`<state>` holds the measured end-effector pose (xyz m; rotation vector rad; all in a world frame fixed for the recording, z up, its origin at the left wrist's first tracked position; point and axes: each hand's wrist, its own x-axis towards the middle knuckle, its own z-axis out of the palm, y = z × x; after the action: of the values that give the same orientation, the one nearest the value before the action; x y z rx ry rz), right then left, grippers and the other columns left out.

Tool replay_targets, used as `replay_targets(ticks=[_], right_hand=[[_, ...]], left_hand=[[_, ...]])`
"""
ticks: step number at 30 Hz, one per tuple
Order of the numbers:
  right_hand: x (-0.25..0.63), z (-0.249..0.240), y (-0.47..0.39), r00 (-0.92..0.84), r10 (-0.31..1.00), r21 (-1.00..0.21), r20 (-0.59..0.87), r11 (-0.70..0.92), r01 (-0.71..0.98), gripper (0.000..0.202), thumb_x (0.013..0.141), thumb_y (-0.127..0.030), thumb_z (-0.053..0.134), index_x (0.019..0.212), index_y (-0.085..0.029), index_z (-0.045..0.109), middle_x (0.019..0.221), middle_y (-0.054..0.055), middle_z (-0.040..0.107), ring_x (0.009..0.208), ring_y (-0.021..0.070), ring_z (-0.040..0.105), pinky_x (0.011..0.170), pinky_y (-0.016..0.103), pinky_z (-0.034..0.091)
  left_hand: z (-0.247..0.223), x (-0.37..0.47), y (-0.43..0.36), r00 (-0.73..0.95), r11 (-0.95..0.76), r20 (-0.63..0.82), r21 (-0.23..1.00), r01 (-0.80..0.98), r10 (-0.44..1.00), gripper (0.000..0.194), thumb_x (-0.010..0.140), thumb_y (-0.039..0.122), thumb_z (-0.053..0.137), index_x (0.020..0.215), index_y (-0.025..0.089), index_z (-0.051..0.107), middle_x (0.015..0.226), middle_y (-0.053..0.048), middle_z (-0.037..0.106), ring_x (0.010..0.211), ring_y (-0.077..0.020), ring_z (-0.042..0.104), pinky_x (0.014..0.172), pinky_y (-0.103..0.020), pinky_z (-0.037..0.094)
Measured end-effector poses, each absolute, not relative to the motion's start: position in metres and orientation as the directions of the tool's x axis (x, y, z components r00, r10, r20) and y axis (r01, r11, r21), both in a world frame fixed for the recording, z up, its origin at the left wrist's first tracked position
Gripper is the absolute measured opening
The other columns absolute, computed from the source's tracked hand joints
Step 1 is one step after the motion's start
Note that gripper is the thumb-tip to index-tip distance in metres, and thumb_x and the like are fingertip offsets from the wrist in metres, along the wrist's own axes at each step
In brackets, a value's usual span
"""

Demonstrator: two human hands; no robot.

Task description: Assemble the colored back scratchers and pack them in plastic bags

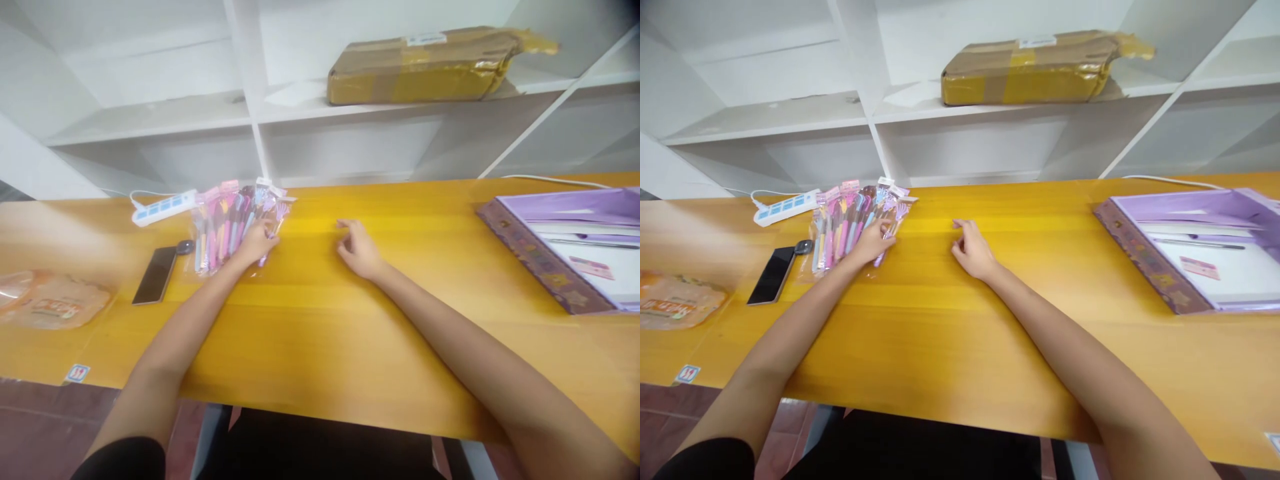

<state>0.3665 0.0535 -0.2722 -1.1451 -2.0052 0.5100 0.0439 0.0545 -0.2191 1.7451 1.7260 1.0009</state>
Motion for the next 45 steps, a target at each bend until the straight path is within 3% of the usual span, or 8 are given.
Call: replay_targets(ticks=[8, 11, 15, 19, 25, 32, 40, 45], right_hand=[[0.364, -0.267, 0.046, -0.400, 0.855, -0.640, 0.330, 0.514, 0.572, 0.060, 0.095, -0.029, 0.055, 0.154, -0.023, 0.051, 0.140, 0.015, 0.065, 0.082, 0.0244, 0.066, 0.094, 0.054, 0.060], [0.364, -0.270, 0.050, -0.385, 0.862, -0.666, 0.329, 0.501, 0.553, 0.059, 0.094, -0.030, 0.057, 0.153, -0.023, 0.052, 0.137, 0.015, 0.067, 0.080, 0.0228, 0.066, 0.092, 0.052, 0.061], [0.368, -0.273, 0.058, -0.288, 0.910, -0.804, 0.299, 0.403, 0.437, 0.068, 0.094, -0.038, 0.062, 0.158, -0.023, 0.044, 0.139, 0.015, 0.067, 0.076, 0.0192, 0.066, 0.085, 0.047, 0.062], [0.373, -0.269, 0.055, -0.328, 0.912, -0.918, 0.247, 0.329, 0.223, 0.106, 0.086, -0.057, 0.079, 0.170, -0.029, 0.021, 0.158, 0.017, 0.054, 0.077, 0.0155, 0.067, 0.079, 0.041, 0.063], [0.360, -0.259, 0.036, -0.451, 0.880, -0.970, 0.146, 0.217, 0.110, 0.059, 0.092, -0.074, 0.072, 0.119, -0.022, 0.069, 0.105, 0.006, 0.076, 0.072, 0.0140, 0.059, 0.065, 0.029, 0.052], [0.354, -0.258, 0.039, -0.430, 0.884, -0.971, 0.184, 0.232, 0.062, 0.060, 0.091, -0.079, 0.072, 0.105, -0.021, 0.068, 0.087, 0.002, 0.070, 0.061, 0.0110, 0.054, 0.059, 0.027, 0.048], [0.355, -0.262, 0.034, -0.335, 0.866, -0.844, 0.372, 0.466, 0.265, 0.038, 0.098, -0.058, 0.075, 0.108, -0.021, 0.069, 0.094, 0.004, 0.067, 0.069, 0.0130, 0.056, 0.066, 0.029, 0.050], [0.356, -0.259, 0.030, -0.328, 0.808, -0.708, 0.490, 0.588, 0.391, 0.019, 0.102, -0.038, 0.072, 0.104, -0.020, 0.069, 0.097, 0.006, 0.066, 0.070, 0.0132, 0.059, 0.070, 0.030, 0.053]], left_hand=[[-0.219, 0.020, 0.069, -0.211, 0.033, 0.116, 0.804, 0.593, 0.971, 0.059, 0.065, 0.013, 0.082, 0.122, 0.019, 0.070, 0.087, -0.002, 0.069, 0.090, -0.0302, 0.070, 0.094, -0.038, 0.053], [-0.218, 0.024, 0.067, -0.175, 0.015, 0.066, 0.906, 0.422, 0.982, 0.058, 0.064, 0.013, 0.077, 0.121, 0.020, 0.069, 0.093, -0.003, 0.067, 0.090, -0.0256, 0.066, 0.091, -0.036, 0.052], [-0.213, 0.046, 0.047, 0.043, 0.110, -0.119, 0.980, 0.168, 0.992, 0.044, 0.070, 0.023, 0.073, 0.113, 0.019, 0.072, 0.077, 0.000, 0.057, 0.061, -0.0158, 0.052, 0.064, -0.031, 0.048], [-0.208, 0.084, 0.009, 0.557, 0.409, -0.308, 0.910, -0.063, 0.771, 0.042, 0.078, 0.038, 0.073, 0.116, 0.018, 0.075, 0.066, 0.004, 0.047, 0.047, -0.0114, 0.042, 0.049, -0.027, 0.037], [-0.214, 0.117, -0.005, 0.765, 0.560, -0.451, 0.816, 0.144, 0.459, 0.044, 0.091, 0.056, 0.079, 0.113, 0.019, 0.074, 0.078, -0.007, 0.073, 0.079, -0.0305, 0.079, 0.082, -0.049, 0.064], [-0.233, 0.120, 0.000, 0.565, 0.471, -0.267, 0.846, -0.250, 0.780, 0.038, 0.103, 0.048, 0.070, 0.119, 0.014, 0.061, 0.090, -0.011, 0.078, 0.080, -0.0265, 0.082, 0.079, -0.039, 0.067], [-0.232, 0.120, -0.009, 0.615, 0.359, -0.213, 0.925, -0.122, 0.759, 0.073, 0.100, 0.052, 0.074, 0.157, 0.018, 0.043, 0.087, -0.010, 0.080, 0.075, -0.0291, 0.084, 0.067, -0.033, 0.065], [-0.231, 0.118, -0.011, 0.638, 0.311, -0.227, 0.950, -0.021, 0.735, 0.074, 0.100, 0.056, 0.075, 0.154, 0.015, 0.047, 0.089, -0.013, 0.081, 0.075, -0.0286, 0.084, 0.070, -0.036, 0.067]])
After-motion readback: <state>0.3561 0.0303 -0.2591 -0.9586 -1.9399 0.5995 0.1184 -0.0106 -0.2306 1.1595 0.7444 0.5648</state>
